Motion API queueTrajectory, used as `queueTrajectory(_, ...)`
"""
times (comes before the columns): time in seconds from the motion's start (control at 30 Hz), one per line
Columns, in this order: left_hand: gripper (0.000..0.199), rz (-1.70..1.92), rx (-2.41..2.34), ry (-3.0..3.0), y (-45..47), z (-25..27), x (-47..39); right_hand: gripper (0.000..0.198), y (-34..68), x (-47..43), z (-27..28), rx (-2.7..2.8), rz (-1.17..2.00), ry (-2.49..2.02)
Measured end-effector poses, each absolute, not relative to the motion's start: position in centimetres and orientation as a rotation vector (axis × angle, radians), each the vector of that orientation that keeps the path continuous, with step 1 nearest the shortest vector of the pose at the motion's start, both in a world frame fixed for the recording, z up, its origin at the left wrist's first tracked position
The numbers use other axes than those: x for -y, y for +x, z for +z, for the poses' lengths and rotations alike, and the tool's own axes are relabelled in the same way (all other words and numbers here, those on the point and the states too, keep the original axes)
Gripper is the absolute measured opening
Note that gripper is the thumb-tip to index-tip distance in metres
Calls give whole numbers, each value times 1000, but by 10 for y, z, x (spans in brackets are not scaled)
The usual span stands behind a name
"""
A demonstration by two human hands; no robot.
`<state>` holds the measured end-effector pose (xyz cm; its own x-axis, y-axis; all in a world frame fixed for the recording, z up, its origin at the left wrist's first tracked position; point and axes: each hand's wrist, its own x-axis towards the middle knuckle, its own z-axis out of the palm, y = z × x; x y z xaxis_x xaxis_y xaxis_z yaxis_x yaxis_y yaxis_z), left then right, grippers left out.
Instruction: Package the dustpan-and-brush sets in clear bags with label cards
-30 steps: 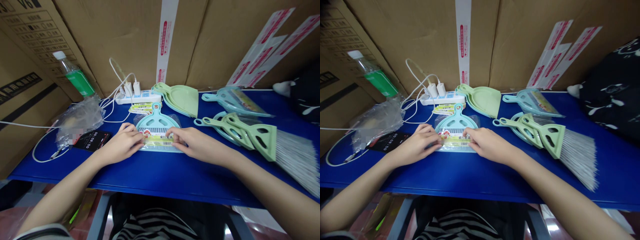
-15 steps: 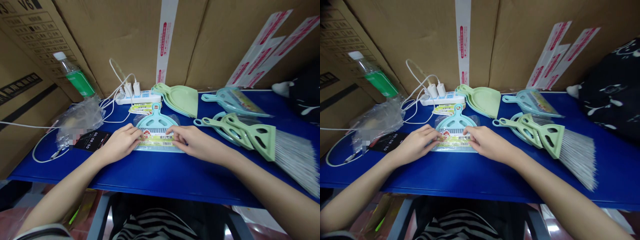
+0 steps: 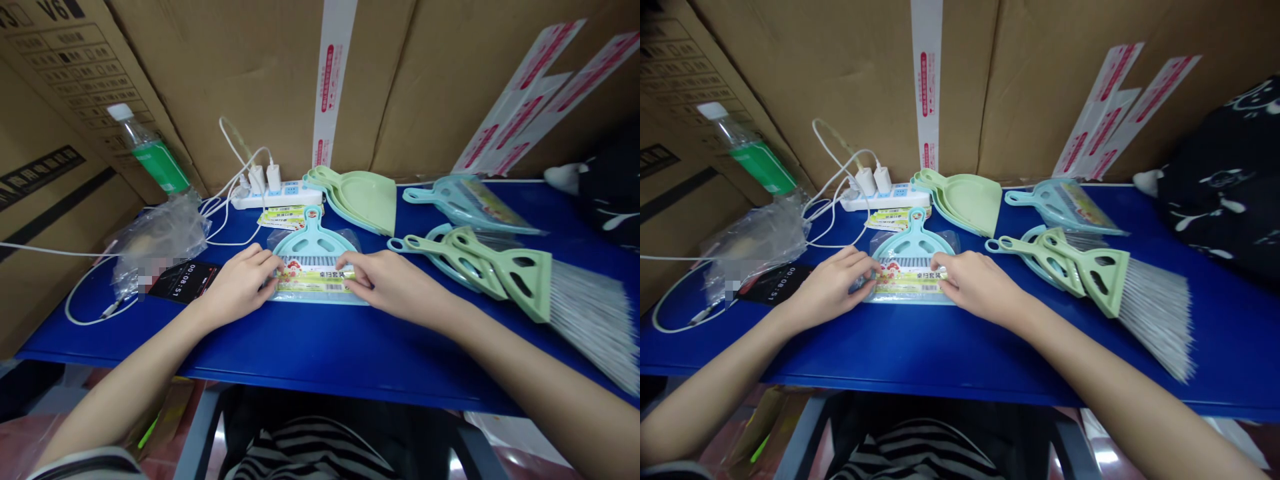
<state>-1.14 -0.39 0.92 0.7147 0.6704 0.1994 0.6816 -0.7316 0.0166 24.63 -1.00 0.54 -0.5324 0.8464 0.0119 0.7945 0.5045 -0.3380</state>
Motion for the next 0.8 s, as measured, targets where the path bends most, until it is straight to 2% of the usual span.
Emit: queueTrajectory(0.8, 17, -291, 1302, -2927, -12, 7, 4, 35, 245, 11, 10, 2600, 455, -1436)
